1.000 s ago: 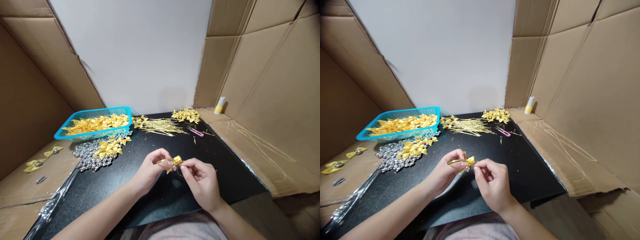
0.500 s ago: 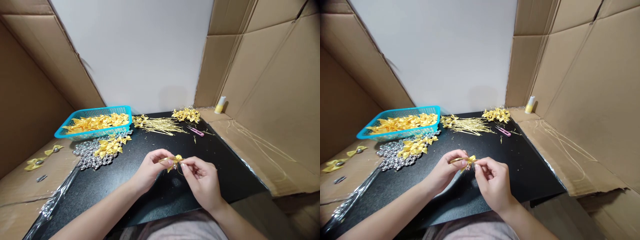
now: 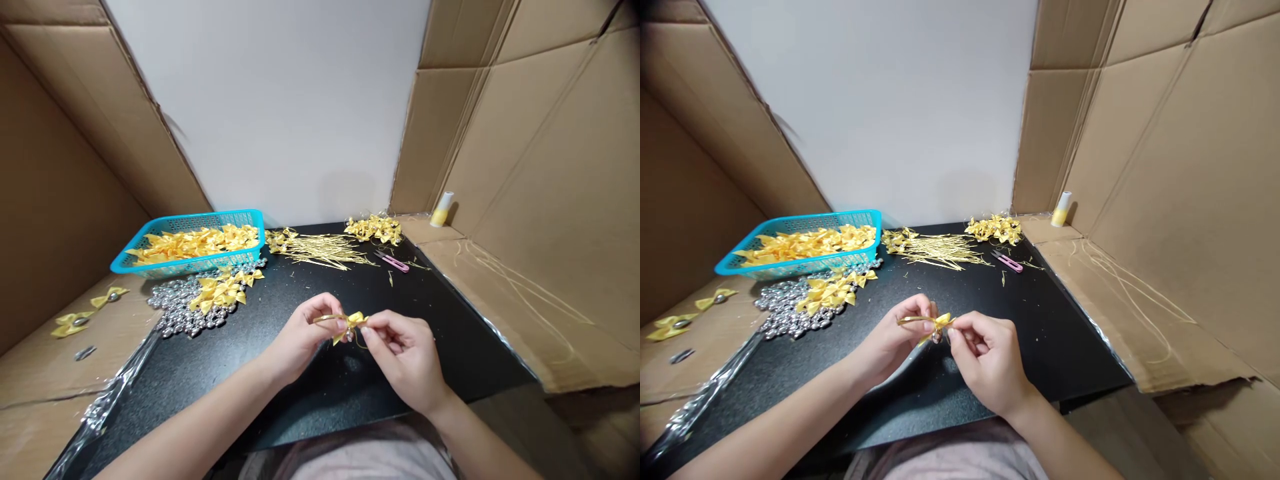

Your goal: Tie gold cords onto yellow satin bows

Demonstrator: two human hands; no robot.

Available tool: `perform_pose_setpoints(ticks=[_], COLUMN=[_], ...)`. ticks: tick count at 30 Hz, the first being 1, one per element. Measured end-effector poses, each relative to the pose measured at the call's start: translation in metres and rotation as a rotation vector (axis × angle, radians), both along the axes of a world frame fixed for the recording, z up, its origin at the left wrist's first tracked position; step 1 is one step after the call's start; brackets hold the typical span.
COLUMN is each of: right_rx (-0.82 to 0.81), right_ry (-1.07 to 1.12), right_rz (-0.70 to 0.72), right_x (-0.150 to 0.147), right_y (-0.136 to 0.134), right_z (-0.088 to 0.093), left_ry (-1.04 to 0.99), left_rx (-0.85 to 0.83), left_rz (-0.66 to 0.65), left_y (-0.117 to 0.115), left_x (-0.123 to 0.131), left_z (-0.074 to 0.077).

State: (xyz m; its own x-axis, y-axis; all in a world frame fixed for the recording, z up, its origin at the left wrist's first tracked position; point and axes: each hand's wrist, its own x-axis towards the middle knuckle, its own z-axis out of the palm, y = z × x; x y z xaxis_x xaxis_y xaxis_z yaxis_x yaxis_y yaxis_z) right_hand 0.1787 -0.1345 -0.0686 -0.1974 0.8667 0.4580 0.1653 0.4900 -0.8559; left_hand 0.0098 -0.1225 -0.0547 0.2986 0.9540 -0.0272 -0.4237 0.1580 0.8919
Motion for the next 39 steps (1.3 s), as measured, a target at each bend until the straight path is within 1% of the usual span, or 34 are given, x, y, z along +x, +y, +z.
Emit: perform_pose_setpoints(ticks=[7,13,18,26,39], right_rx=[-0.032,-0.045,-0.069,-0.089,-0.099], right_ry=[0.006,-0.005,0.023,0.026,-0.023], right_rz=[-0.007,0.024,0.063,0.055,0.037], right_x=[-0.0003,0.0018,0.002,0.0016,0.0017], right_y=[-0.0014,0.0012,0.0031,0.0012,0.0], right_z=[0.0015,0.0038,0.0058,0.006,0.0072], left_ry=[0.001,-0.018,-0.006,0.021,0.095], left_rx=[-0.019,-0.048,-0.033,-0.05,-0.005], left_rz=[-0.01,0.009,-0.015,-0.018,0.003], left_y=[-0.0006,-0.0017,-0.0015,-0.0007,-0.0003], left_x=[0.0004,0.0006,0.0005,-0.0001,-0.0001], left_z=[0.0009,0.0024,0.0024,0.002,0.001])
